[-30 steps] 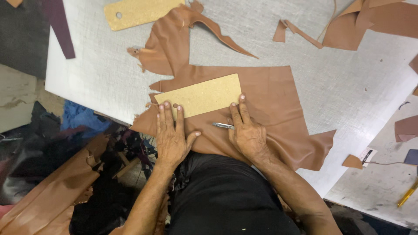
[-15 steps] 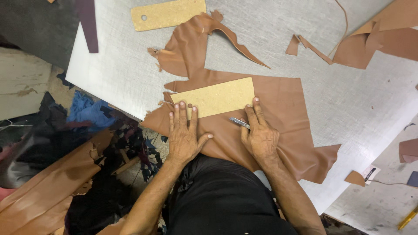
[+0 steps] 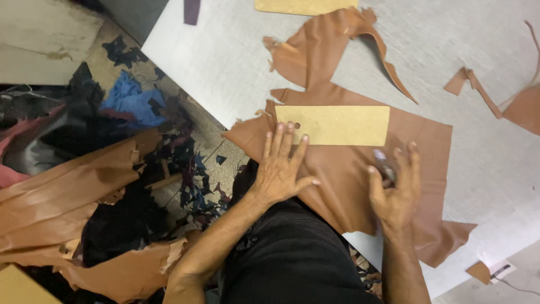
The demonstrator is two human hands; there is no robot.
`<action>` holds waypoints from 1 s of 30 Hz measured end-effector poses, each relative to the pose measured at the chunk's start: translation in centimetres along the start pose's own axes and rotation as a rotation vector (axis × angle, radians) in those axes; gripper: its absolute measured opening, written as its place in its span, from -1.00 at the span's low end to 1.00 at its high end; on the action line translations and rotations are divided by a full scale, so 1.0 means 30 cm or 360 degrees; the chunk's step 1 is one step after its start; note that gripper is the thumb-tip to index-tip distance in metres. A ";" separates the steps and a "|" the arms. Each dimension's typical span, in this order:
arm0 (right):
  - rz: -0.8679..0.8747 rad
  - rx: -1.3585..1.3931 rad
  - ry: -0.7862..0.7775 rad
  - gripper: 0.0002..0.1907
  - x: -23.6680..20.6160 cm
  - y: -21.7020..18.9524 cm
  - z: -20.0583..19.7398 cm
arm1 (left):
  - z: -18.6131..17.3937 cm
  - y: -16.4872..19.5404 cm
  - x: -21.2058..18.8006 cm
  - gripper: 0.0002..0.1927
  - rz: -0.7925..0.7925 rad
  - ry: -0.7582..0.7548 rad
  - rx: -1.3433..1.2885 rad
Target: The person uses a utility knife and cardboard templates to cut rectangular pieces from a large sheet of brown leather on a workbench. They repeatedly position templates, trace outlines, cut along the lines, and stack the finished pieces.
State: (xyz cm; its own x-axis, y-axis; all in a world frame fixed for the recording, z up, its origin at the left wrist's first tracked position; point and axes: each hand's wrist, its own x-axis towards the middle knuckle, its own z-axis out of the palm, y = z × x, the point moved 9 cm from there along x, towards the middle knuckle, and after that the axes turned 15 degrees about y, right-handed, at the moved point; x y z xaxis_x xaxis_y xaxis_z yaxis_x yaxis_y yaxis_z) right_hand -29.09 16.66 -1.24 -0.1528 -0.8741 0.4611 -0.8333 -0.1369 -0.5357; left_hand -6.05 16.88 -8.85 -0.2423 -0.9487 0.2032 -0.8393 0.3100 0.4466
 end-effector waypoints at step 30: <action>-0.0825 0.0241 -0.0796 -0.55 0.202 -0.349 0.554 | 0.055 0.062 0.083 -0.06 0.0019 -0.0431 0.0355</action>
State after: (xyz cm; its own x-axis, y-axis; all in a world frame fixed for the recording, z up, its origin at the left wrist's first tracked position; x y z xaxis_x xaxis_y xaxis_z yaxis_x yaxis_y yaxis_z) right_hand -12.46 5.04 -4.59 0.5317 -0.7828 0.3233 -0.6448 -0.6216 -0.4447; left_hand -9.03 14.99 -8.95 -0.3482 -0.9364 -0.0447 -0.9140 0.3285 0.2381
